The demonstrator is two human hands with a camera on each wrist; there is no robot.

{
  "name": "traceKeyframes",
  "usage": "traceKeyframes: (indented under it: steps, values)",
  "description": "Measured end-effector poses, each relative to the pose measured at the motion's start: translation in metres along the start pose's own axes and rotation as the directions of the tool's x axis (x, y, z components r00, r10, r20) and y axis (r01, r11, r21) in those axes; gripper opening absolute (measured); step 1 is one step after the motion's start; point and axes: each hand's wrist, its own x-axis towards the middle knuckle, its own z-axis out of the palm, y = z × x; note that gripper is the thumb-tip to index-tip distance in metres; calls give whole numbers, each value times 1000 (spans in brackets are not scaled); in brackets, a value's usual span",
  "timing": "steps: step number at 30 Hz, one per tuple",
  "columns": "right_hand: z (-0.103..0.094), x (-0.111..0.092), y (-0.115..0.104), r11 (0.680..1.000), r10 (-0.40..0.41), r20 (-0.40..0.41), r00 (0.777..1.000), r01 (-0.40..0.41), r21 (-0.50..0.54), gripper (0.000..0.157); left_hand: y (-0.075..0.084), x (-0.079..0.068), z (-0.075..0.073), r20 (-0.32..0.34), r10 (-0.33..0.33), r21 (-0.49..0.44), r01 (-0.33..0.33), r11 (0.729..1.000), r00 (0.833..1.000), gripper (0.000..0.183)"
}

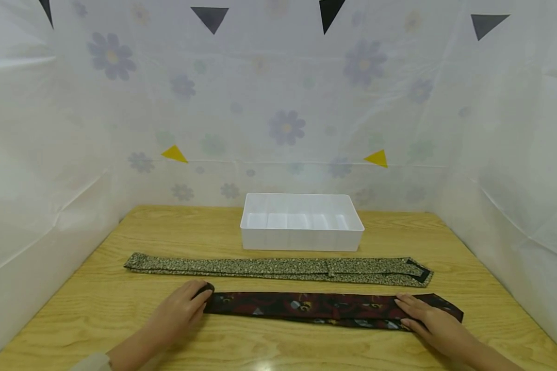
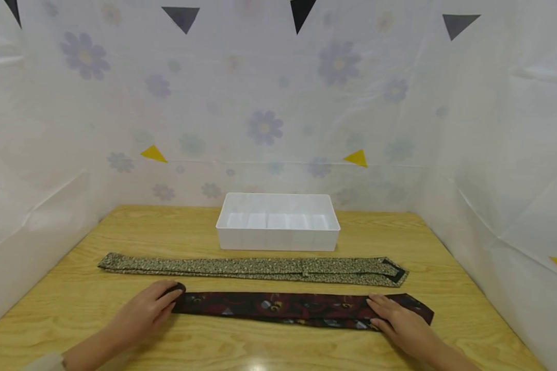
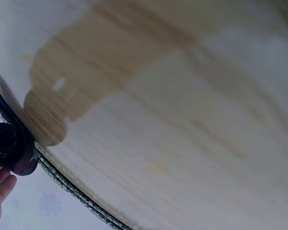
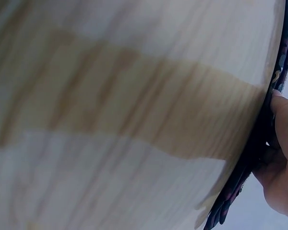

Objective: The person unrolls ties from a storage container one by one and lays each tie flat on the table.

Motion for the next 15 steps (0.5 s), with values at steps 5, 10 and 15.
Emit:
traceKeyframes:
  steps: [5, 10, 15]
  values:
    - [0, 1, 0, 1000, -1, -8, 1000, 1, 14, 46, 0, -1, -2, -5, 7, 15, -7, 1000, 1000, 58]
    - [1, 0, 1, 1000, -3, -6, 1000, 3, 14, 46, -1, -2, -3, 5, -6, 4, 6, 1000, 1000, 59]
    - [0, 1, 1, 1000, -11, -13, 1000, 11, 5, 45, -3, -4, -2, 10, -15, 9, 15, 1000, 1000, 59]
